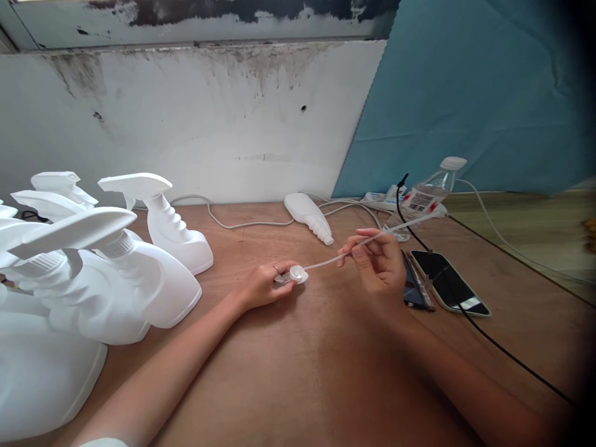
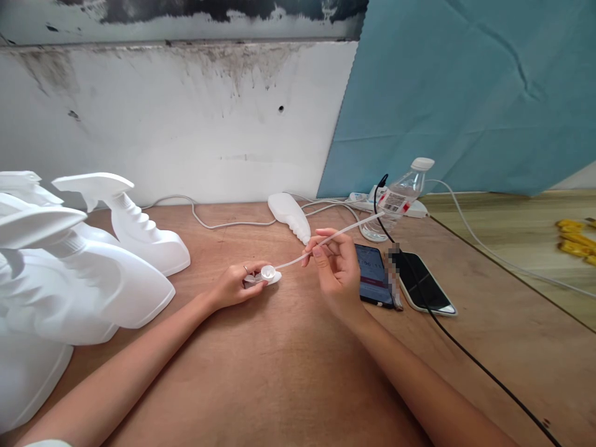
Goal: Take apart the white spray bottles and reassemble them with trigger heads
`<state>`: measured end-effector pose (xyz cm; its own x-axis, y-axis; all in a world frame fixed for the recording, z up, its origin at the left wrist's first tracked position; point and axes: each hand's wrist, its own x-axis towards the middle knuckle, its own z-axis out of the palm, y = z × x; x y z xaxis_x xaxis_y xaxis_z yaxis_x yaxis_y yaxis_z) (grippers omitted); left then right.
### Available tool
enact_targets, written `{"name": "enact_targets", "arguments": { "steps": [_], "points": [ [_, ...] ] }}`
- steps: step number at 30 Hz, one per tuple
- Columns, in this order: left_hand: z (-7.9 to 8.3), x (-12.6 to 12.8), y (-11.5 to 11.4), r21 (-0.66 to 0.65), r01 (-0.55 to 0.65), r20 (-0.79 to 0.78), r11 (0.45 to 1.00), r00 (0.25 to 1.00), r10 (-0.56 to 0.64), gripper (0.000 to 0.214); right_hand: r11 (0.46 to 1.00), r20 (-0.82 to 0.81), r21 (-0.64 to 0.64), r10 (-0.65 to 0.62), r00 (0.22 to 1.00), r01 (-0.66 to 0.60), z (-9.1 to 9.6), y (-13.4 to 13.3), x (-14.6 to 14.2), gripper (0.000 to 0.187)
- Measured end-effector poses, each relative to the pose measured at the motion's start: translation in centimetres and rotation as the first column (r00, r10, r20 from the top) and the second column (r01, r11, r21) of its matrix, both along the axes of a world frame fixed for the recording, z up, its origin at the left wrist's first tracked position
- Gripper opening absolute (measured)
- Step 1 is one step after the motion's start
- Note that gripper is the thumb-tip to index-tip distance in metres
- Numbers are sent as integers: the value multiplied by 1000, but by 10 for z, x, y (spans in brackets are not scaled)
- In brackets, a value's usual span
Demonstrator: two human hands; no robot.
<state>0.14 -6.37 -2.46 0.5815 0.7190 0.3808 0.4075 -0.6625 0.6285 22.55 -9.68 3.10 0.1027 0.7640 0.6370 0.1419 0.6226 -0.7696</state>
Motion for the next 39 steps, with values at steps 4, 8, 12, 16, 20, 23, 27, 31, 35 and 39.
{"name": "enact_targets", "arguments": {
  "steps": [4, 8, 12, 16, 20, 23, 27, 31, 35, 39],
  "points": [
    [0, 0, 0, -1, 1, -3, 1000, 1000, -1, 35, 1000, -11, -2, 0, 1000, 0, 0, -1, 0, 21],
    [0, 0, -1, -5, -4, -11, 1000, 1000, 4, 35, 1000, -19, -1, -4, 1000, 4, -2, -1, 0, 22],
    [1, 0, -1, -4, 1, 4, 1000, 1000, -1, 35, 998, -12, -29, 47, 999, -47, -4, 0, -1, 20],
    [2, 0, -1, 1, 19, -5, 1000, 1000, -19, 36, 990, 84, -90, 112, 990, -104, -8, -1, -3, 9],
    [4, 1, -1, -1, 30, 0, 1000, 1000, -30, 35, 961, 172, -224, 204, 964, -163, -12, 0, -6, 16],
    [4, 1, -1, 0, 39, 16, 999, 999, -39, 35, 937, 260, -312, 245, 934, -159, -16, 1, -8, 20],
    [3, 0, 0, 6, 25, 5, 1000, 1000, -25, 38, 934, 265, -326, 236, 935, -144, -21, 4, -9, 22],
    [2, 0, 0, 18, 40, 12, 999, 999, -40, 39, 945, 272, -293, 226, 935, -144, -22, 4, -9, 20],
    [1, 1, 0, 26, 33, 24, 999, 999, -34, 38, 961, 370, -255, 202, 907, -110, -22, 5, -10, 20],
    [-1, 2, 1, 36, 40, 52, 999, 998, -42, 38, 985, 477, -144, 151, 866, -93, -29, 12, -14, 17]
  ]
}}
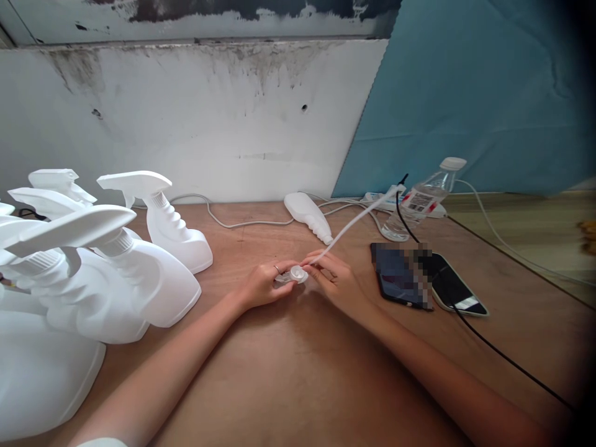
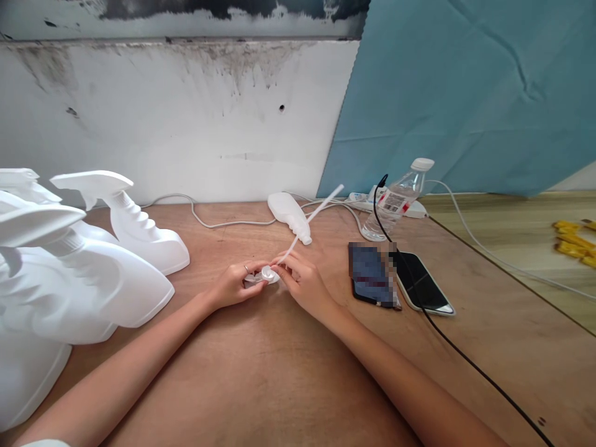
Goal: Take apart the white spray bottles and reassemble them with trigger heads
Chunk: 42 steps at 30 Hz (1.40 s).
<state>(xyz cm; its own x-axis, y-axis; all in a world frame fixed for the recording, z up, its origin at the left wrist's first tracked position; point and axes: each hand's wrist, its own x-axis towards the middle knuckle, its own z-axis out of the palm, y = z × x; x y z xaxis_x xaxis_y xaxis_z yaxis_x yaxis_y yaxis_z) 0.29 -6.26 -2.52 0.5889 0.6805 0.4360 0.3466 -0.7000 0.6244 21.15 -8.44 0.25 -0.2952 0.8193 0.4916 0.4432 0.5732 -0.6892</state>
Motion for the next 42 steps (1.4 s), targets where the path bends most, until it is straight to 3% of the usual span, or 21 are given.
{"name": "enact_targets", "arguments": {
  "steps": [10, 17, 21, 24, 28, 31, 33, 35, 39, 42],
  "points": [
    [-1, 0, 2, -142, 4, 75, 990, 997, 7, 35, 996, -1, 74, 54, 999, -54, -13, 12, -13, 20],
    [-2, -1, 4, -141, 6, 64, 990, 998, 4, 35, 995, 16, 66, 79, 997, -80, -16, 13, -16, 26],
    [0, 0, 2, -146, 19, 76, 989, 997, -8, 35, 997, -43, 60, 50, 998, -47, -21, 8, -15, 19],
    [2, 1, 0, -182, -19, 71, 983, 997, 33, 37, 998, -82, 17, 62, 995, -60, -23, 7, -14, 14],
    [2, -3, 0, -225, 19, 85, 974, 996, 0, 50, 987, -142, -136, 72, 987, -91, -26, 5, -10, 24],
    [0, -5, 11, -96, -84, 35, 992, 996, 88, 39, 971, -212, -237, -25, 977, -26, -29, -3, 1, 25],
    [-1, -1, 24, 24, -227, -14, 974, 974, 227, 35, 961, -255, -273, -111, 960, 39, -30, -10, 12, 27],
    [-1, 9, 41, 121, -295, -55, 948, 951, 303, 34, 939, -308, -328, -209, 928, 103, -30, -19, 26, 31],
    [-1, 47, 77, 253, -212, -152, 944, 955, 256, 49, 864, -396, -471, -388, 832, 179, -29, -38, 52, 41],
    [-3, 80, 100, 369, -161, -223, 916, 941, 255, 57, 835, -417, -522, -427, 803, 173, -27, -57, 66, 45]
  ]
}}
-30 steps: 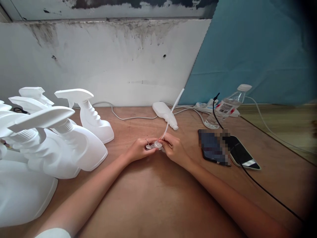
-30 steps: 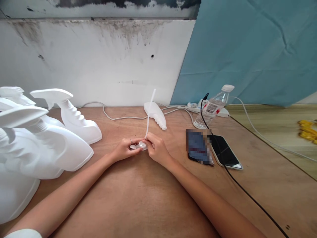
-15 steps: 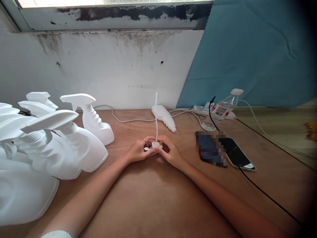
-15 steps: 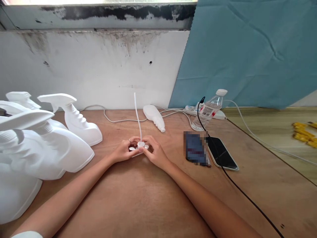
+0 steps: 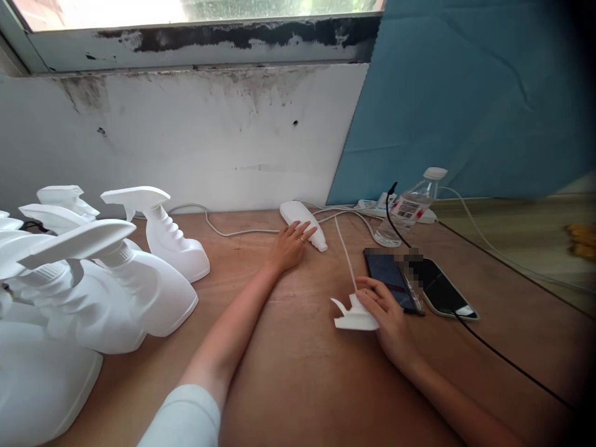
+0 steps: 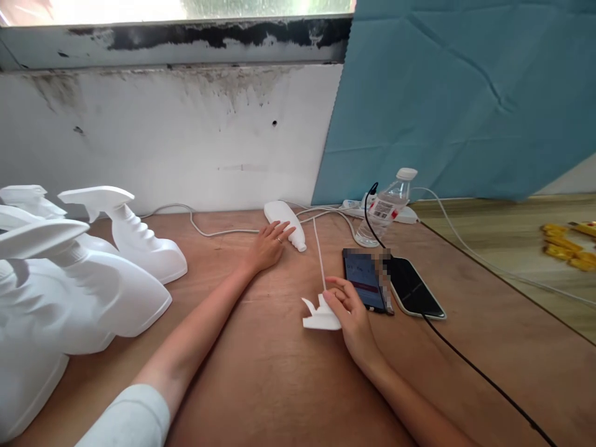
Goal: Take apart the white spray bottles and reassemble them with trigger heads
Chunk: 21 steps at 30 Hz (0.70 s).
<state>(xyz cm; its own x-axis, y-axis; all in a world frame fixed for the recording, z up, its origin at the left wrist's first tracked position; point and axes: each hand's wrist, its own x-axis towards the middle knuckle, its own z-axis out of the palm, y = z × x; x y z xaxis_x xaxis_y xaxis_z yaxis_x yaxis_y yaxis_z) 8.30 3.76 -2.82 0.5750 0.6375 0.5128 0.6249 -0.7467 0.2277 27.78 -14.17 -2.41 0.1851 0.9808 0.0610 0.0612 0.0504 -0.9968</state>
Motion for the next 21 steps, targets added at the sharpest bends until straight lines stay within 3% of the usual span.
{"name": "enact_targets", "arguments": {
  "steps": [4, 7, 12, 18, 21],
  "points": [
    [-9, 27, 23, 207, 32, -224, 978, 975, 15, 54, 997, 48, -60, -44, 998, 47, 1, -30, 14, 47],
    [-14, 29, 26, 220, 94, -266, 971, 963, -33, 46, 996, 107, -51, -68, 992, 74, 2, -48, 18, 42],
    [-11, 9, 7, 236, 92, -248, 967, 968, -32, 41, 992, 143, -123, 34, 989, -16, 5, -64, 20, 39],
    [-7, -19, -12, 265, -83, -161, 961, 979, 129, 47, 978, 185, -191, 122, 975, -86, 2, -72, 20, 39],
    [-6, -26, -16, 266, -116, -135, 957, 979, 156, 48, 972, 215, -200, 164, 963, -121, -1, -73, 20, 39]
  ]
}}
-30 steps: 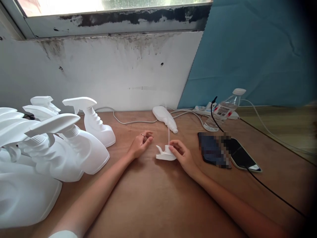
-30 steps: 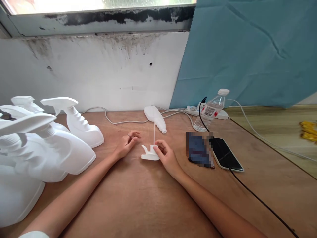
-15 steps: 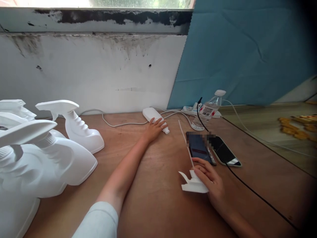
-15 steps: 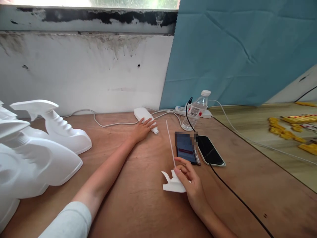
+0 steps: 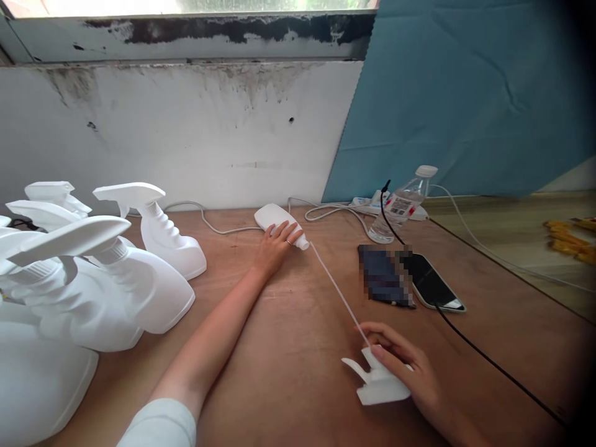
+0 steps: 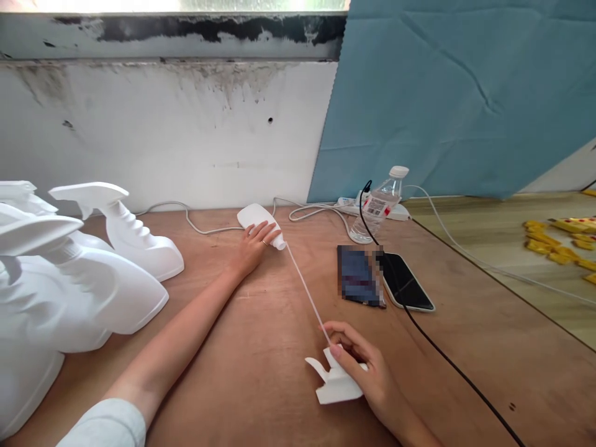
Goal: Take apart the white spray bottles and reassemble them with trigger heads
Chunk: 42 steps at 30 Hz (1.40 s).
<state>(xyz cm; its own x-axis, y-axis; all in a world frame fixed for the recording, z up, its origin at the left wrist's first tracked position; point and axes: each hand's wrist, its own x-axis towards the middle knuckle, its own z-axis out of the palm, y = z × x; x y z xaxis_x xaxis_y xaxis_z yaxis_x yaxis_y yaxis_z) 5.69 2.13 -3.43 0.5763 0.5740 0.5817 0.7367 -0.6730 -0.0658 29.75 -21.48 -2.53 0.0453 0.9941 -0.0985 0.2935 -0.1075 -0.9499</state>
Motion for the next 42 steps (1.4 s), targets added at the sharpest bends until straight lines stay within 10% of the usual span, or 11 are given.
{"name": "enact_targets", "arguments": {
  "steps": [20, 29, 34, 42],
  "points": [
    [1, -18, -21, -5, -43, 80, 999, 996, 44, 50, 994, 43, -7, 106, 993, -106, 6, -4, -6, 37],
    [0, -22, -37, 37, 23, 88, 999, 996, -27, 47, 974, -311, 122, -147, 939, 193, 10, 23, -17, 43],
    [19, -26, -62, 21, 67, 199, 998, 978, -70, 44, 922, -434, 228, -192, 880, 313, 59, 54, -30, 33],
    [105, -45, -79, -299, 190, 396, 935, 916, -59, 41, 932, -513, 352, 265, 816, -81, 151, 105, -60, 36]
  ]
}}
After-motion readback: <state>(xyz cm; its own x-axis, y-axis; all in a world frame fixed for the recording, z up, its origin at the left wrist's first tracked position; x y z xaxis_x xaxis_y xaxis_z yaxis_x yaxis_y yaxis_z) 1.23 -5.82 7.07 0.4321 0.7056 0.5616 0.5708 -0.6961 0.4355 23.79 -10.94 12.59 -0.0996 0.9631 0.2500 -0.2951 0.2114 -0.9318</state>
